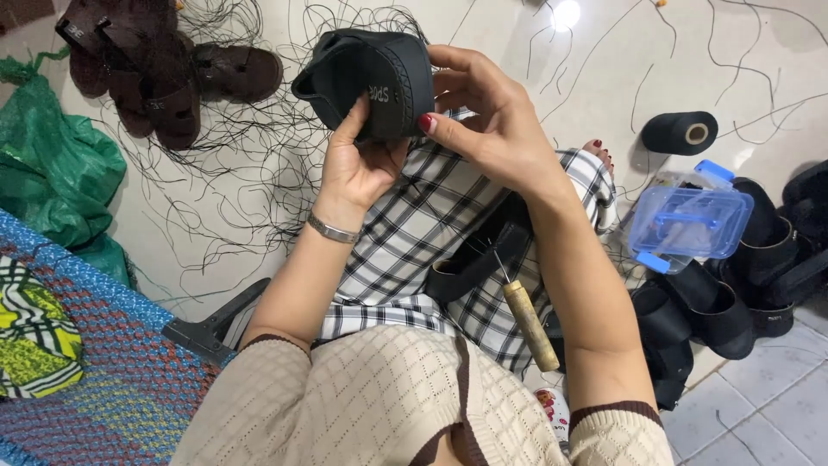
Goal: Hand-sewing the straps of black sandals to their soles using a needle and thread.
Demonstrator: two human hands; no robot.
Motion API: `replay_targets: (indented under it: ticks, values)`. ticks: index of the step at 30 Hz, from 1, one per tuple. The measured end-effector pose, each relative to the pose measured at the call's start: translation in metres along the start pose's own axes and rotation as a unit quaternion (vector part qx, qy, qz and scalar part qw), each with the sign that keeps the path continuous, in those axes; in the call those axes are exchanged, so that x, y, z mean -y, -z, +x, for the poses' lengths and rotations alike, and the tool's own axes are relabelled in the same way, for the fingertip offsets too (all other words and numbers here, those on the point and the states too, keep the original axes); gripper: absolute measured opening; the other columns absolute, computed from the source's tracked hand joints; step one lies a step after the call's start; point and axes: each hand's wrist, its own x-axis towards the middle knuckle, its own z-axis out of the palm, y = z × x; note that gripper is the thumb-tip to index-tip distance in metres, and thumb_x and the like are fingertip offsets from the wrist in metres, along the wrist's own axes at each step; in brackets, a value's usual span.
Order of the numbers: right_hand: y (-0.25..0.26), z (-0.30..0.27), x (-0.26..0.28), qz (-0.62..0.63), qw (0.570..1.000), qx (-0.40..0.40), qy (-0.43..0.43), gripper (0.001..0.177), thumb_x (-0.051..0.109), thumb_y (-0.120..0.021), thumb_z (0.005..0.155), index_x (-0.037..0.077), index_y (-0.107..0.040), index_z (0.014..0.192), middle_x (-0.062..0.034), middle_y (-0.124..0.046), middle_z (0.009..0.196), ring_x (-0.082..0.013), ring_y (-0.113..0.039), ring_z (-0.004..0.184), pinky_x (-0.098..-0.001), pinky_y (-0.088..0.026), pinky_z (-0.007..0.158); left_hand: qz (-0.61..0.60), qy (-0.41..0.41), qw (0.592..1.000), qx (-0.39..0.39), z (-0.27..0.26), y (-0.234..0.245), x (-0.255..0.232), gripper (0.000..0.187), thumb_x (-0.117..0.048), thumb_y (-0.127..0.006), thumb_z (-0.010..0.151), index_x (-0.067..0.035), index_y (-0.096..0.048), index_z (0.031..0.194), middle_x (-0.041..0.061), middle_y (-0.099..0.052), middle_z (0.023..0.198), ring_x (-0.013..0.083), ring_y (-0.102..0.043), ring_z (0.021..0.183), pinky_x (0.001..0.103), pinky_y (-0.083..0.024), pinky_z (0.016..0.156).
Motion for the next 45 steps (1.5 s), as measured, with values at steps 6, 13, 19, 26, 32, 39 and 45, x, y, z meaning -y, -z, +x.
replay_targets:
  ticks: [6,13,19,26,32,39,45]
  values:
    - [0.001,-0.001,-0.007,-0.018,1.0,-0.002,0.006,0.065,0.004,-0.079,0.09,0.008,-0.045,0.145,-0.0188,-0.066,0.124,-0.0235,-0.067,0.105,-0.0275,-0.06,0.079,-0.004,0.014,1.0,-0.006,-0.004,-0.004,0.003,0.037,-0.014,-0.074,0.089,0.003,-0.06,0.118,0.016,-0.07,0.11,0.0258,-0.072,0.091,0.035,-0.066,0.079]
    - [0.003,-0.002,-0.012,-0.05,0.999,-0.001,0.004,0.076,0.001,-0.081,0.089,0.016,-0.04,0.151,-0.0156,-0.066,0.122,-0.0208,-0.068,0.105,-0.0249,-0.058,0.077,-0.017,0.023,0.999,-0.043,-0.003,-0.007,0.006,0.038,-0.013,-0.075,0.086,0.004,-0.06,0.117,0.015,-0.069,0.11,0.0245,-0.071,0.091,0.034,-0.065,0.08]
    - [0.005,-0.005,-0.001,-0.041,0.998,0.047,0.019,0.075,0.001,-0.081,0.082,0.012,-0.045,0.147,-0.0184,-0.066,0.123,-0.0292,-0.073,0.107,-0.0367,-0.066,0.092,0.024,-0.011,0.993,0.116,0.009,0.027,-0.007,0.03,-0.014,-0.075,0.092,-0.001,-0.064,0.118,0.01,-0.072,0.112,0.0206,-0.072,0.098,0.031,-0.062,0.086]
    - [0.001,-0.004,0.01,-0.062,0.995,0.078,0.011,0.062,-0.004,-0.08,0.081,0.001,-0.056,0.137,-0.0157,-0.069,0.125,-0.024,-0.073,0.103,-0.0307,-0.061,0.09,0.06,-0.104,0.964,0.236,0.015,0.038,-0.035,0.028,0.001,-0.074,0.091,-0.008,-0.068,0.118,0.004,-0.073,0.116,0.0186,-0.069,0.11,0.036,-0.052,0.109]
    - [0.004,-0.007,0.004,-0.045,0.995,0.087,-0.004,0.06,-0.006,-0.076,0.083,-0.002,-0.055,0.139,-0.0184,-0.068,0.127,-0.0203,-0.073,0.088,-0.0257,-0.061,0.077,0.084,-0.102,0.948,0.291,0.024,0.047,-0.039,0.024,0.003,-0.069,0.092,-0.01,-0.073,0.111,0.002,-0.075,0.113,0.0171,-0.07,0.109,0.037,-0.05,0.112]
    - [0.006,-0.009,-0.008,-0.071,0.993,0.081,0.044,0.067,0.014,-0.079,0.088,0.008,-0.047,0.147,-0.0243,-0.064,0.131,-0.0369,-0.066,0.121,-0.0463,-0.059,0.098,0.109,-0.135,0.958,0.227,0.022,0.044,-0.038,0.025,0.003,-0.075,0.086,-0.012,-0.073,0.106,0.007,-0.075,0.108,0.0269,-0.07,0.109,0.044,-0.055,0.108]
    - [0.047,-0.023,-0.022,-0.1,0.989,-0.077,0.08,0.063,-0.003,-0.067,0.09,0.003,-0.044,0.149,-0.0184,-0.062,0.136,-0.0228,-0.062,0.093,-0.0301,-0.051,0.082,0.318,-0.128,0.899,0.273,-0.006,-0.048,-0.004,0.04,0.008,-0.068,0.095,-0.005,-0.057,0.131,0.009,-0.067,0.124,0.0199,-0.066,0.109,0.031,-0.054,0.101]
